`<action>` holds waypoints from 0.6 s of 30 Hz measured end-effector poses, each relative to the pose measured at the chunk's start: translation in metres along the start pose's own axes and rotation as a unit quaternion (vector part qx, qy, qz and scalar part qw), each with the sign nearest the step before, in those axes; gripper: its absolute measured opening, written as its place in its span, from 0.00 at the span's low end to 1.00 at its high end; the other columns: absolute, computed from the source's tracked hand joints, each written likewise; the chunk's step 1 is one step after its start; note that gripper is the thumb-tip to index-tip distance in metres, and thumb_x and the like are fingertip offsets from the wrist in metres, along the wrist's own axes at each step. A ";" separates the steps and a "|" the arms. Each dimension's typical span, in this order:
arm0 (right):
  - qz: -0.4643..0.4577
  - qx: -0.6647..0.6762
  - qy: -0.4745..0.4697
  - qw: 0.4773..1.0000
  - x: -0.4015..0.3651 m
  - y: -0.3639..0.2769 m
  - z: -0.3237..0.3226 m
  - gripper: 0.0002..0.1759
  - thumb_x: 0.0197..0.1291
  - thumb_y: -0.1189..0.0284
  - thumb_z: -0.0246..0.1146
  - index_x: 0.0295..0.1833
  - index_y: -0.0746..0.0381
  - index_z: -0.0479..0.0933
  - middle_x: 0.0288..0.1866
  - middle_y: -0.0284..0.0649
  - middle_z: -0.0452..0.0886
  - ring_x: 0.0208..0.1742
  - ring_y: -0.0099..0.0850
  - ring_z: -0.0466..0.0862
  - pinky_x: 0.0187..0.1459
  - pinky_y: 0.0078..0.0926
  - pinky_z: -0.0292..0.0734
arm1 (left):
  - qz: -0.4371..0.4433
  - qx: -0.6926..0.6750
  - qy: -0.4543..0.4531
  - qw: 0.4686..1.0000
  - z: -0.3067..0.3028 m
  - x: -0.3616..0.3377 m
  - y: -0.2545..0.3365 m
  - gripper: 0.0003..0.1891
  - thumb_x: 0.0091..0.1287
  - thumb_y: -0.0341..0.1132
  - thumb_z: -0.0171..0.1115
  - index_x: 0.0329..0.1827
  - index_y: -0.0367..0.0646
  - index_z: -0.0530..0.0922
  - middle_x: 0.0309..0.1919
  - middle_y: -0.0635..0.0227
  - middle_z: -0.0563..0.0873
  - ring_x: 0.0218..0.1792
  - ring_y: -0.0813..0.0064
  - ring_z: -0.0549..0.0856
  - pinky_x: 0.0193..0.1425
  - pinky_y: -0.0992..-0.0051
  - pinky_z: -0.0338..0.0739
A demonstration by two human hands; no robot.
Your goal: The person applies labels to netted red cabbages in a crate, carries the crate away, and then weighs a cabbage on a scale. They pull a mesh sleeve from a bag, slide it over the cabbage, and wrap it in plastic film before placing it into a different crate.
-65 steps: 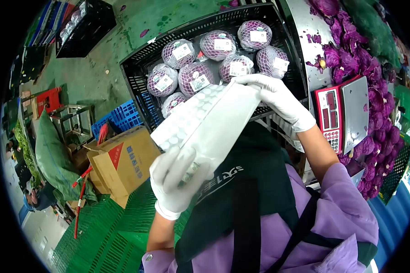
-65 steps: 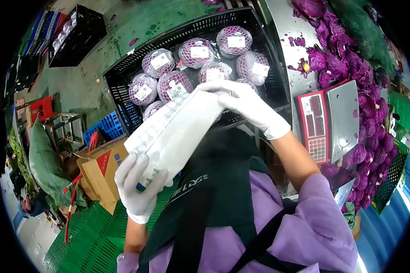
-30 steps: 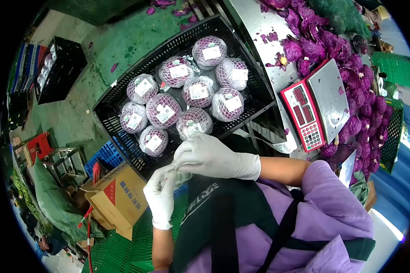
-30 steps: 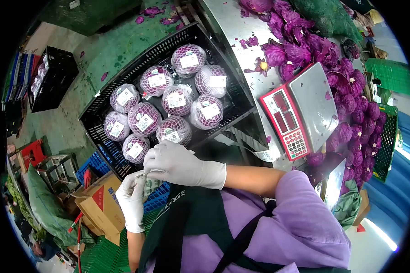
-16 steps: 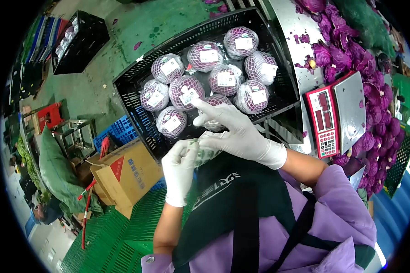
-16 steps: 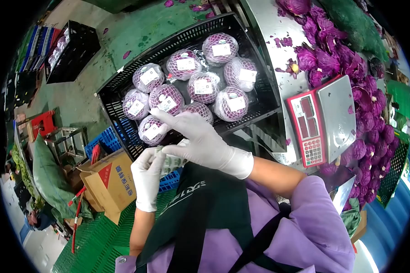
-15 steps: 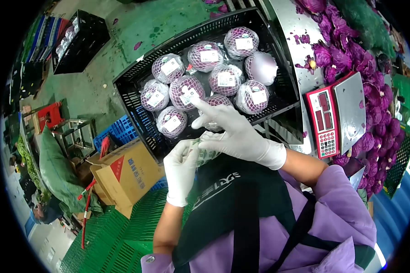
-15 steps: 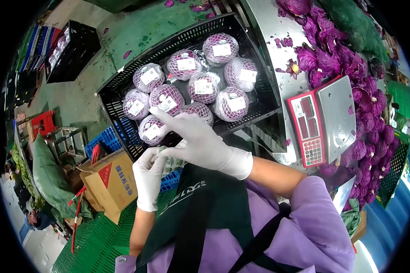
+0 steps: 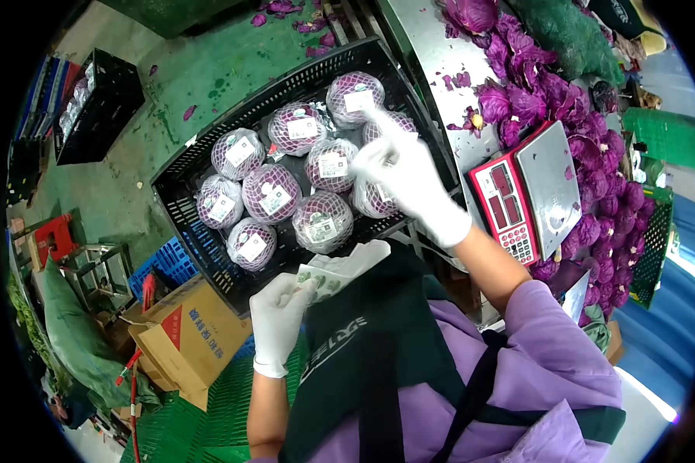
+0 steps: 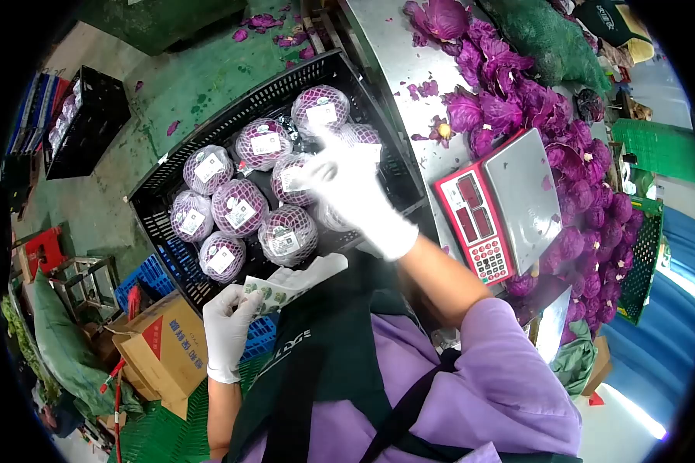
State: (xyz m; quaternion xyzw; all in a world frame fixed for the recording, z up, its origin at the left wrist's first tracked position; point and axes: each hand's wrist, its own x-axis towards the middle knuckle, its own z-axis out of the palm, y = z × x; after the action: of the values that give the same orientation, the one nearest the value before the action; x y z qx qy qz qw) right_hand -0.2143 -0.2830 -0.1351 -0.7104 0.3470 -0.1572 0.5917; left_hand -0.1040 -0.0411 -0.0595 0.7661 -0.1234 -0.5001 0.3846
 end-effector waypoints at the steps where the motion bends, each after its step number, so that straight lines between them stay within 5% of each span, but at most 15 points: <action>1: -0.003 0.019 0.067 0.998 0.014 0.028 -0.012 0.44 0.54 0.81 0.68 0.75 0.71 0.56 0.31 0.34 0.85 0.30 0.16 0.81 0.38 0.20 0.79 | -0.013 -0.033 0.012 0.999 0.000 -0.001 -0.001 0.06 0.66 0.28 0.66 0.36 0.33 0.83 0.26 0.76 0.83 0.28 0.90 0.75 0.33 0.86 0.70; 5: 0.029 -0.290 0.166 0.942 0.049 0.105 -0.055 0.47 0.49 0.80 0.70 0.75 0.71 0.55 0.29 0.37 0.86 0.26 0.22 0.82 0.36 0.24 0.79 | -0.015 -0.038 0.030 0.999 -0.005 -0.004 -0.004 0.05 0.67 0.28 0.65 0.38 0.33 0.83 0.28 0.76 0.83 0.30 0.90 0.75 0.36 0.86 0.70; 6: 0.086 -0.253 0.154 0.951 0.051 0.122 -0.057 0.44 0.52 0.73 0.69 0.75 0.65 0.59 0.28 0.38 0.85 0.29 0.32 0.86 0.37 0.30 0.80 | -0.014 -0.040 0.031 0.999 -0.005 -0.004 -0.005 0.05 0.67 0.28 0.65 0.38 0.33 0.83 0.28 0.76 0.83 0.30 0.90 0.75 0.36 0.86 0.70; 9: 0.076 -0.339 0.153 0.925 0.052 0.138 -0.051 0.42 0.52 0.72 0.67 0.74 0.64 0.60 0.27 0.39 0.85 0.29 0.37 0.86 0.37 0.32 0.80 | -0.020 -0.029 0.047 0.998 -0.007 -0.006 -0.009 0.05 0.67 0.28 0.65 0.38 0.33 0.83 0.28 0.76 0.83 0.31 0.90 0.75 0.36 0.86 0.69; 11: 0.099 -0.333 0.144 0.927 0.052 0.139 -0.048 0.45 0.52 0.72 0.70 0.76 0.61 0.59 0.31 0.33 0.87 0.30 0.33 0.86 0.35 0.29 0.79 | -0.015 -0.045 0.052 0.998 -0.008 -0.007 -0.011 0.05 0.67 0.27 0.64 0.38 0.33 0.83 0.29 0.76 0.83 0.31 0.90 0.76 0.37 0.86 0.71; 18: 0.002 -0.475 0.113 0.873 0.049 0.153 -0.047 0.51 0.52 0.74 0.68 0.80 0.55 0.48 0.34 0.39 0.80 0.29 0.40 0.83 0.32 0.35 0.78 | -0.021 -0.061 0.065 0.996 -0.012 -0.008 -0.012 0.05 0.68 0.27 0.63 0.38 0.33 0.83 0.30 0.75 0.84 0.33 0.89 0.79 0.40 0.86 0.74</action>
State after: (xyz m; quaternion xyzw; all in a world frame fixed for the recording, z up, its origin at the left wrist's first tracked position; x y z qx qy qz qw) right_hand -0.2561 -0.3597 -0.2777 -0.8826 0.4458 -0.0512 0.1402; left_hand -0.0999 -0.0232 -0.0600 0.7743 -0.0518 -0.4639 0.4272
